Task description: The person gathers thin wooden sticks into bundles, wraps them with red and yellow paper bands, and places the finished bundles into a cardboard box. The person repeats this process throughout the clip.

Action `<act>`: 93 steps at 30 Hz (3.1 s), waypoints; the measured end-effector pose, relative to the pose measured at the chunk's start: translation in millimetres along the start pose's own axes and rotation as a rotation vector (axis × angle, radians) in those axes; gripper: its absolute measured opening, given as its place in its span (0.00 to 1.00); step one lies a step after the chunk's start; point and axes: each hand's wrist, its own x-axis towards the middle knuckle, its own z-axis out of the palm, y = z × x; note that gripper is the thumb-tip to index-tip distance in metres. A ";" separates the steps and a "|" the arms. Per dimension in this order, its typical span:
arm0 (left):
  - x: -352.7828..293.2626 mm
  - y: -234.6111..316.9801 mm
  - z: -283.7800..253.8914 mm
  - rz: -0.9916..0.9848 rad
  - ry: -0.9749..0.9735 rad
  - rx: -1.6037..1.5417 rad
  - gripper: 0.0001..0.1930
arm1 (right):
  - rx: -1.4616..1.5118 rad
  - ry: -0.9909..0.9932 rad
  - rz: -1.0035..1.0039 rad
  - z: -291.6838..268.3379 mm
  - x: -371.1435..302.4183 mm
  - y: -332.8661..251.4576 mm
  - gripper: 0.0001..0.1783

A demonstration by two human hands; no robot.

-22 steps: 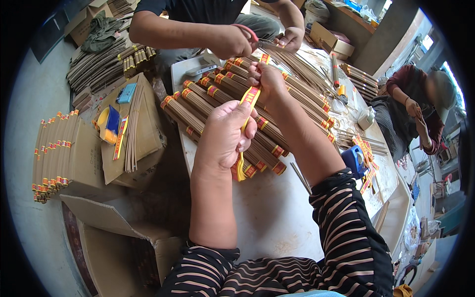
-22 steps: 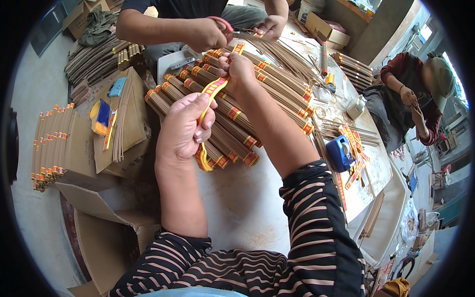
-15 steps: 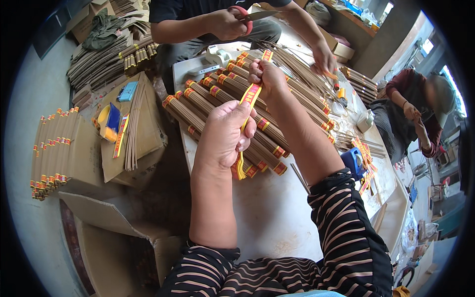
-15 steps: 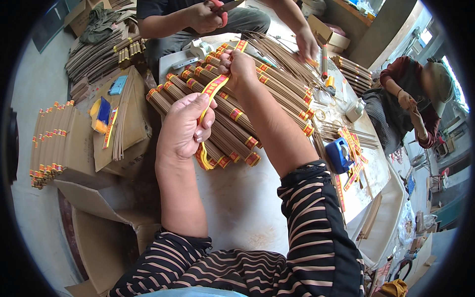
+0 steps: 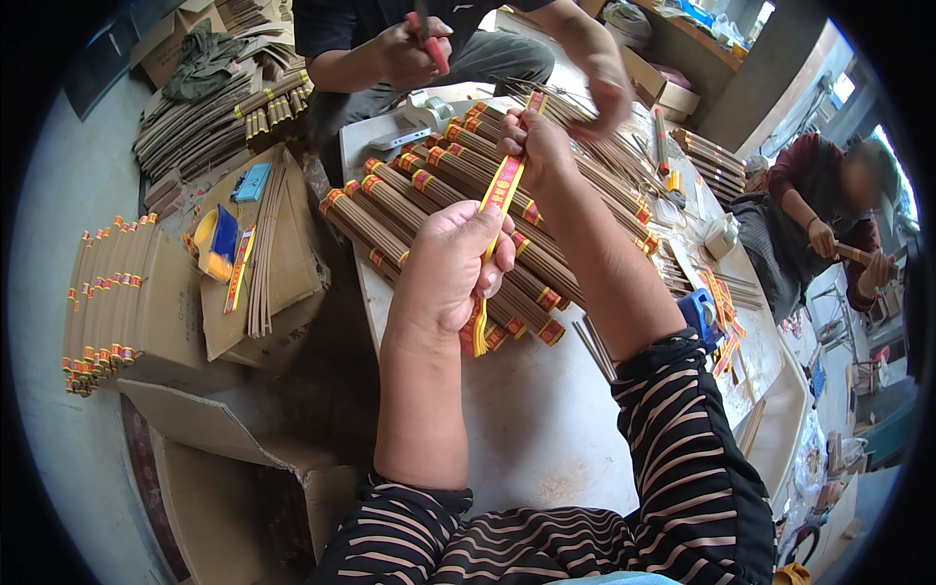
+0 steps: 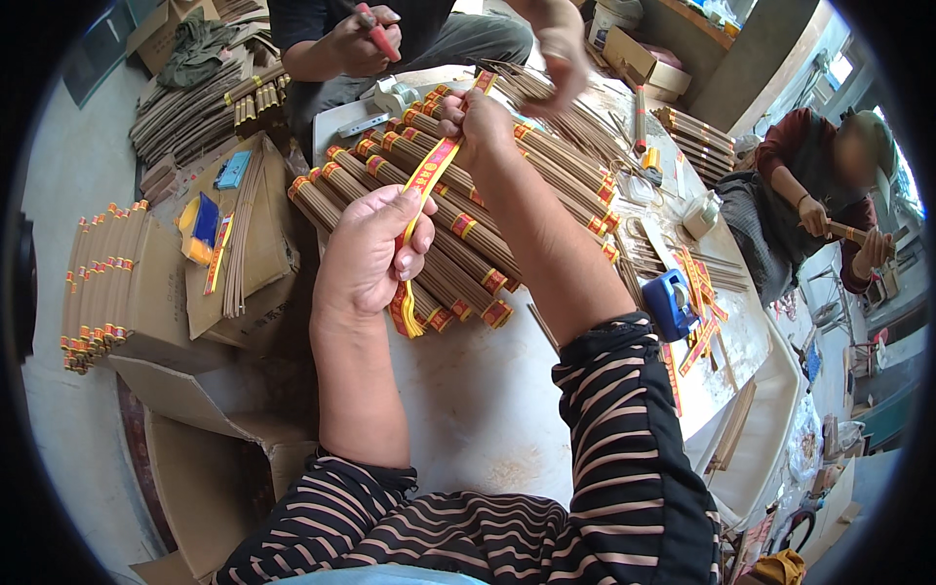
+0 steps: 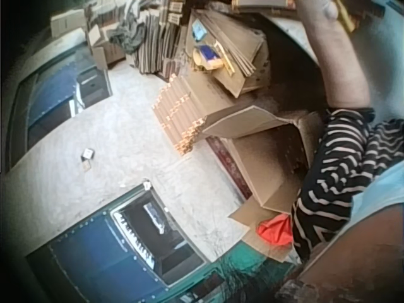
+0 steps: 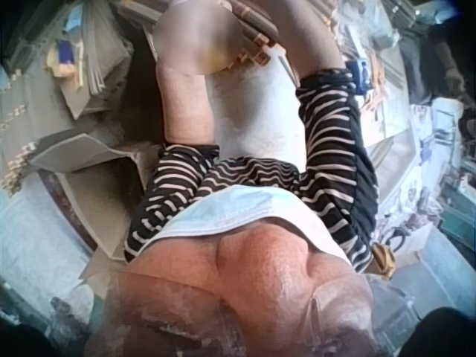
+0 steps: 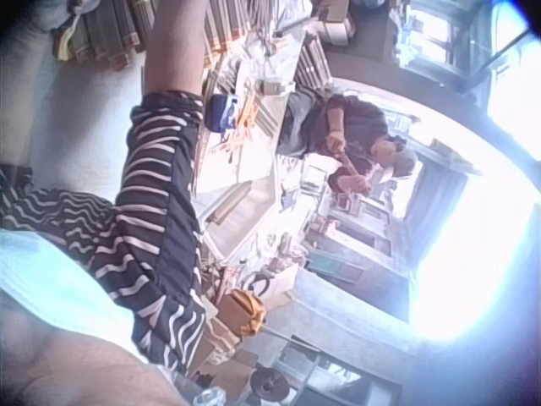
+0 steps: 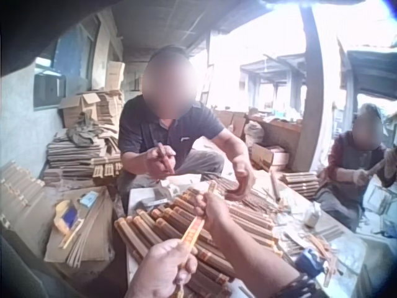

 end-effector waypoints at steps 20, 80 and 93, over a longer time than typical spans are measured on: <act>10.2 -11.1 -2.2 -0.003 0.009 0.099 0.09 | 0.050 -0.058 0.059 9.2 -23.1 -1.8 0.10; 10.6 -11.9 1.1 0.004 -0.001 0.066 0.09 | 0.125 0.028 0.018 9.7 -48.9 8.4 0.07; 12.1 -13.0 -0.3 -0.010 -0.006 0.060 0.08 | 0.109 0.039 0.021 8.5 -47.2 8.4 0.08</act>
